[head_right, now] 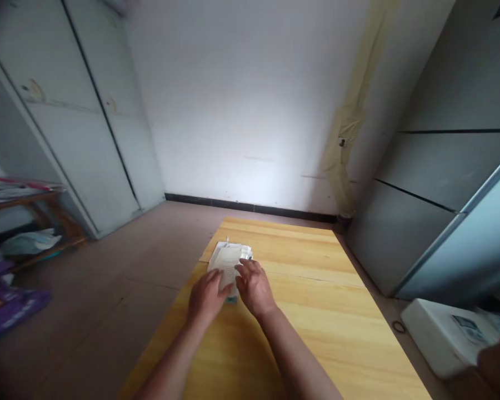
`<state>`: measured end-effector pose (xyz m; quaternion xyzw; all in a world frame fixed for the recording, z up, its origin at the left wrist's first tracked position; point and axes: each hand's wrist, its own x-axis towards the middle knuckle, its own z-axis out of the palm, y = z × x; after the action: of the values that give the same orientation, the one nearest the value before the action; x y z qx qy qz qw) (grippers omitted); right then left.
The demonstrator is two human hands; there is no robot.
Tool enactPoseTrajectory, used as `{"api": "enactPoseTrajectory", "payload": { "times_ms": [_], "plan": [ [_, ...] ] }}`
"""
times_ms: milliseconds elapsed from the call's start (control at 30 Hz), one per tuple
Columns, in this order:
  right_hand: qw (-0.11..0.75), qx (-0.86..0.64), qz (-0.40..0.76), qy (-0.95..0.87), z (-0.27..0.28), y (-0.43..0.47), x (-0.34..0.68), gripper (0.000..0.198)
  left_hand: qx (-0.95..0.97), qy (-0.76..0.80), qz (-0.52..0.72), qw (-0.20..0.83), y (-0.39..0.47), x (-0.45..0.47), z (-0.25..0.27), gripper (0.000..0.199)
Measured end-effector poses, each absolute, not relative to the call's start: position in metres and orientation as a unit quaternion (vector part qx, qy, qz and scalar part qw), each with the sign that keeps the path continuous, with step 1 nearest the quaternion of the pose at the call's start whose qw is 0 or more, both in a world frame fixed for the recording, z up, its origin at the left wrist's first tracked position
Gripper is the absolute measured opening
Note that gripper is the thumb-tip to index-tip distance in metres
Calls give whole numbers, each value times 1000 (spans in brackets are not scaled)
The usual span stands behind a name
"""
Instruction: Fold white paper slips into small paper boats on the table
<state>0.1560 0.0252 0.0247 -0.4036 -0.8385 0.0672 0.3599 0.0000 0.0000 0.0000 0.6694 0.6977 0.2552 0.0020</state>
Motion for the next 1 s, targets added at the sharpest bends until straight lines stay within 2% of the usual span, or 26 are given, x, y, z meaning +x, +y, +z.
{"api": "enactPoseTrajectory", "payload": {
  "times_ms": [67,167,533,700,767,867,1000],
  "plan": [
    [331,-406,60,-850,13,30,140,32,676,692,252,-20,-2,4,-5,27],
    [310,-409,62,-856,-4,28,133,30,696,666,266,-41,-4,5,-6,24],
    [325,-426,61,-842,-22,25,134,27,687,650,322,-42,-5,4,-13,22],
    [344,-416,-2,-842,-18,29,133,10,697,608,378,-41,-6,2,-8,19],
    [350,-411,-33,-841,-16,30,133,11,700,590,400,-36,-7,2,-6,18],
    [360,-386,-70,-847,-15,33,135,20,704,579,410,-28,-9,1,-6,21],
    [373,-367,-83,-848,-18,36,138,23,704,579,409,-37,-8,-1,-10,38]
  ]
}}
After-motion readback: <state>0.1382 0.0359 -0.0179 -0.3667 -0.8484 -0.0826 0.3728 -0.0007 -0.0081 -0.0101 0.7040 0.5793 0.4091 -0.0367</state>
